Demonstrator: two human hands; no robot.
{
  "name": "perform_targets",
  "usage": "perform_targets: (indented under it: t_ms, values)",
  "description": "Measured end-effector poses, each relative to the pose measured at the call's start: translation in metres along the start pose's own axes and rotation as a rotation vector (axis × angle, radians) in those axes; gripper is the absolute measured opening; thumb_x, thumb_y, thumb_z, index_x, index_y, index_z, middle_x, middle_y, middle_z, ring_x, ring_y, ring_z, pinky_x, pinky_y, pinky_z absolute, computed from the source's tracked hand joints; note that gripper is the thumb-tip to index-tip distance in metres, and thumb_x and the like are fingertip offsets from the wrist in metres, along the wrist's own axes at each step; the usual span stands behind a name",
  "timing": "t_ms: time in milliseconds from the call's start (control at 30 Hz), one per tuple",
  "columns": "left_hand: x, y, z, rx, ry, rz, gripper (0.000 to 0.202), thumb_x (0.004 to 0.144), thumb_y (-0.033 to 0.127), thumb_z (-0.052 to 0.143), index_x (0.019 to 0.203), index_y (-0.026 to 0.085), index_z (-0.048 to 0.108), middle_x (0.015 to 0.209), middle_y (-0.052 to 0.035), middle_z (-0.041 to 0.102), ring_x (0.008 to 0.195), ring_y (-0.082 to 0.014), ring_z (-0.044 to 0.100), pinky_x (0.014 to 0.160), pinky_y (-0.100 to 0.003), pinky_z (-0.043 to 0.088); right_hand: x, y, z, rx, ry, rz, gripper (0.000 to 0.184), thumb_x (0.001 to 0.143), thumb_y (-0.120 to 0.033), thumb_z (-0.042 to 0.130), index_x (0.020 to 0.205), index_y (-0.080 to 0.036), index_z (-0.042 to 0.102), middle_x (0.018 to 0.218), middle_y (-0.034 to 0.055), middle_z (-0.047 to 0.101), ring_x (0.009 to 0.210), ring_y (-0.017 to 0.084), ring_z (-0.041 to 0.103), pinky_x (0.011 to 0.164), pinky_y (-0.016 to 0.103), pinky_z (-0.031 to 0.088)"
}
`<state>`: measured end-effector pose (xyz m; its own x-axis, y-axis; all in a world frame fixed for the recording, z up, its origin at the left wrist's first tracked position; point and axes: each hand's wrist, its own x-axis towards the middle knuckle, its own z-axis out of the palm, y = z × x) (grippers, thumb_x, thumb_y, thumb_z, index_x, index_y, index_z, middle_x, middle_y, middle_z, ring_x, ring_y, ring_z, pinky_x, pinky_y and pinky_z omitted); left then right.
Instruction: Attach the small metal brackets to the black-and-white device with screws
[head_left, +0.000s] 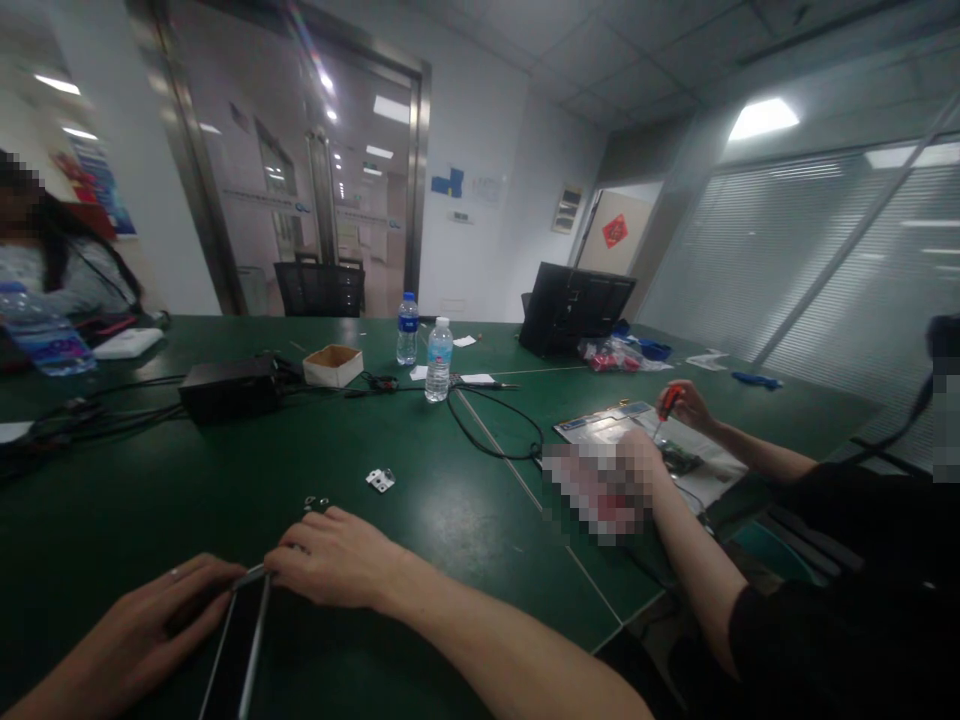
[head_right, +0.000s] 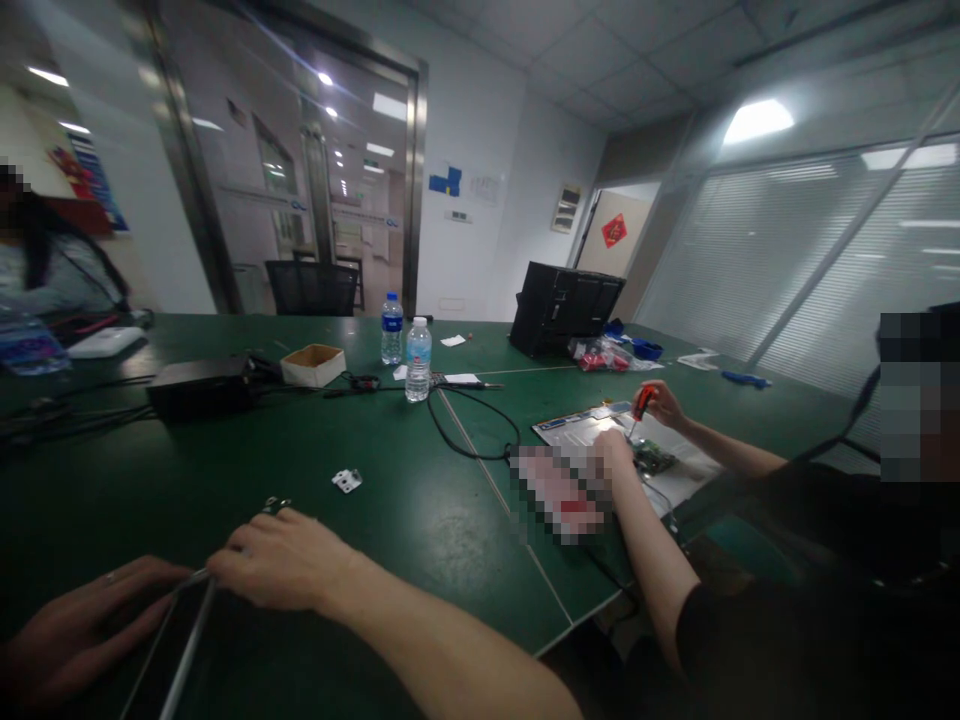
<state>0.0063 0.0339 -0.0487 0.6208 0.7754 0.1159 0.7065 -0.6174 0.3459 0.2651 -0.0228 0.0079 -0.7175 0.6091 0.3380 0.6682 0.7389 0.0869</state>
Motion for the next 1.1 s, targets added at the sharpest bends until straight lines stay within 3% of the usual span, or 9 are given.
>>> perform_targets:
  t_ms: [133,267,500,700,867,1100]
  values:
    - [-0.001,0.017,-0.01,-0.128,-0.116,0.018,0.03,0.091,0.039,0.041,0.109,0.035,0.064,0.105,0.0054,0.068,0.092,-0.0168,0.064,0.082,-0.023,0.05,-0.007,0.008,-0.007,-0.007,0.02,0.062,0.022,0.099,-0.032,0.043,0.108,-0.017,0.056,0.108,0.0054,0.061,0.098,0.017,0.054,0.081,0.03,0.045]
    - [-0.002,0.038,-0.019,-0.169,-0.036,0.056,0.031,0.092,0.036,0.04,0.108,0.027,0.065,0.101,-0.0008,0.066,0.087,-0.0172,0.062,0.078,-0.024,0.05,-0.017,0.019,-0.018,-0.027,-0.001,0.166,0.016,0.096,-0.023,0.046,0.106,-0.016,0.058,0.104,0.0075,0.062,0.096,0.018,0.053,0.082,0.031,0.043]
    - [-0.004,0.053,-0.028,-0.189,-0.097,0.074,0.029,0.092,0.028,0.041,0.111,0.022,0.062,0.103,-0.0033,0.062,0.089,-0.0169,0.06,0.078,-0.026,0.049,-0.034,0.036,-0.033,0.017,-0.097,0.336,0.017,0.09,-0.014,0.048,0.096,-0.017,0.063,0.096,0.0063,0.062,0.092,0.017,0.052,0.081,0.03,0.04]
    - [-0.006,0.059,-0.03,-0.181,-0.092,0.073,0.028,0.093,0.029,0.041,0.11,0.02,0.062,0.104,-0.0041,0.062,0.09,-0.0175,0.059,0.079,-0.028,0.048,-0.035,0.032,-0.029,0.1,-0.221,0.381,0.024,0.085,-0.015,0.051,0.105,-0.018,0.063,0.106,0.0072,0.06,0.1,0.02,0.053,0.085,0.032,0.042]
    - [-0.008,0.062,-0.032,-0.183,-0.09,0.076,0.027,0.093,0.028,0.042,0.11,0.021,0.062,0.105,-0.004,0.062,0.092,-0.018,0.059,0.079,-0.029,0.048,-0.03,0.027,-0.023,0.148,-0.267,0.41,0.025,0.09,-0.02,0.049,0.109,-0.019,0.065,0.108,0.0092,0.06,0.102,0.021,0.055,0.087,0.033,0.044]
    - [-0.008,0.063,-0.031,-0.181,-0.058,0.089,0.024,0.094,0.026,0.043,0.106,0.02,0.062,0.102,-0.0041,0.062,0.09,-0.0178,0.059,0.079,-0.029,0.047,-0.03,0.03,-0.012,0.216,-0.253,0.547,0.02,0.088,-0.014,0.048,0.096,-0.016,0.066,0.1,0.0085,0.063,0.095,0.018,0.059,0.085,0.027,0.045]
